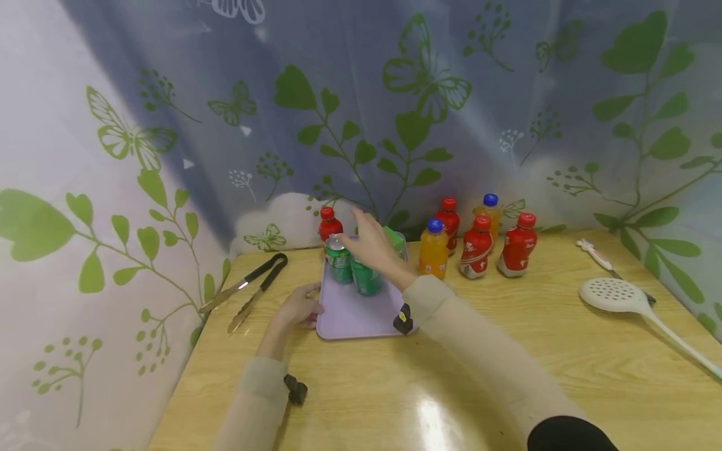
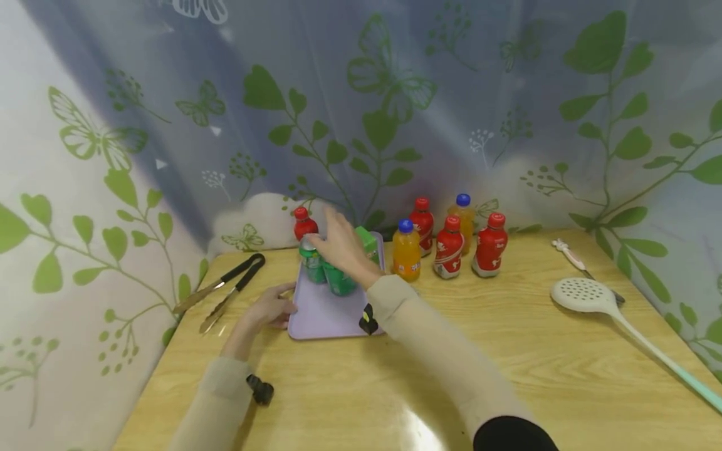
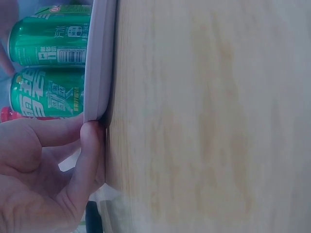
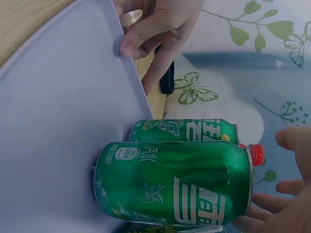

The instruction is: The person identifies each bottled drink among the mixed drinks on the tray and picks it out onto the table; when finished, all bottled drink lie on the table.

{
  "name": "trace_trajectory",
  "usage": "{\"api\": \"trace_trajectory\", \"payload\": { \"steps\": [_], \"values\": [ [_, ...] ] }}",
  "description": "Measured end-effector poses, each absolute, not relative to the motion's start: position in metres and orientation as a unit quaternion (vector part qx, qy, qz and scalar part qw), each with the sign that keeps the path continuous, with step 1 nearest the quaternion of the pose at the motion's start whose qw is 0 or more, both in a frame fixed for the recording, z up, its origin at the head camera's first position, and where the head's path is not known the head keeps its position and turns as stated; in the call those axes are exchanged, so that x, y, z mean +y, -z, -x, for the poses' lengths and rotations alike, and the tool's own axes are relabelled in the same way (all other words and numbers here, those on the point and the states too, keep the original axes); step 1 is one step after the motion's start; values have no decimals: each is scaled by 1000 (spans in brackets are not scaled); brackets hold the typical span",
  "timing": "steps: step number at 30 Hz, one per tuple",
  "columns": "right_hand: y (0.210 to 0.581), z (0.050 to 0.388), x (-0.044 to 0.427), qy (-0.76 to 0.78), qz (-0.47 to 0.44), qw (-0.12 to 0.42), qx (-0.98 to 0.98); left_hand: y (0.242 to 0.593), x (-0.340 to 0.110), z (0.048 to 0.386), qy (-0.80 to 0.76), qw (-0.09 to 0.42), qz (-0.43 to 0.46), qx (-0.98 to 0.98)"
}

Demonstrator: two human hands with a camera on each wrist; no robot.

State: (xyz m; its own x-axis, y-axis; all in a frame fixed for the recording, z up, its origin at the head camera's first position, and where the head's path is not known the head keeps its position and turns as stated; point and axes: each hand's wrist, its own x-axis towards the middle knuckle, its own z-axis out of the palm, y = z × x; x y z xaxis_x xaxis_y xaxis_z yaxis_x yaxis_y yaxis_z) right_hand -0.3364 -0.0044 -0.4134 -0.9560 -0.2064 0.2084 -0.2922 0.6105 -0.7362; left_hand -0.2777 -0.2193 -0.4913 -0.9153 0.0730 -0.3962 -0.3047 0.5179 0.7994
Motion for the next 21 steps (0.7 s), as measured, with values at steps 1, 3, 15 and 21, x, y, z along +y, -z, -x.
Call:
{"api": "trace_trajectory", "payload": {
  "steps": [1, 3, 15, 21],
  "values": [
    [414, 338, -6, -416, -139, 47, -897, 491, -219, 278, -485, 193, 67, 850],
    [415, 342, -10, -409, -141, 37, -901, 491, -219, 278, -484, 191, 70, 851],
    [415, 355, -28, -359, -137, 12, -923, 493, -218, 274, -476, 189, 72, 856],
    [415, 367, -35, -331, -126, 6, -935, 491, -218, 275, -475, 183, 76, 858]
  ]
}}
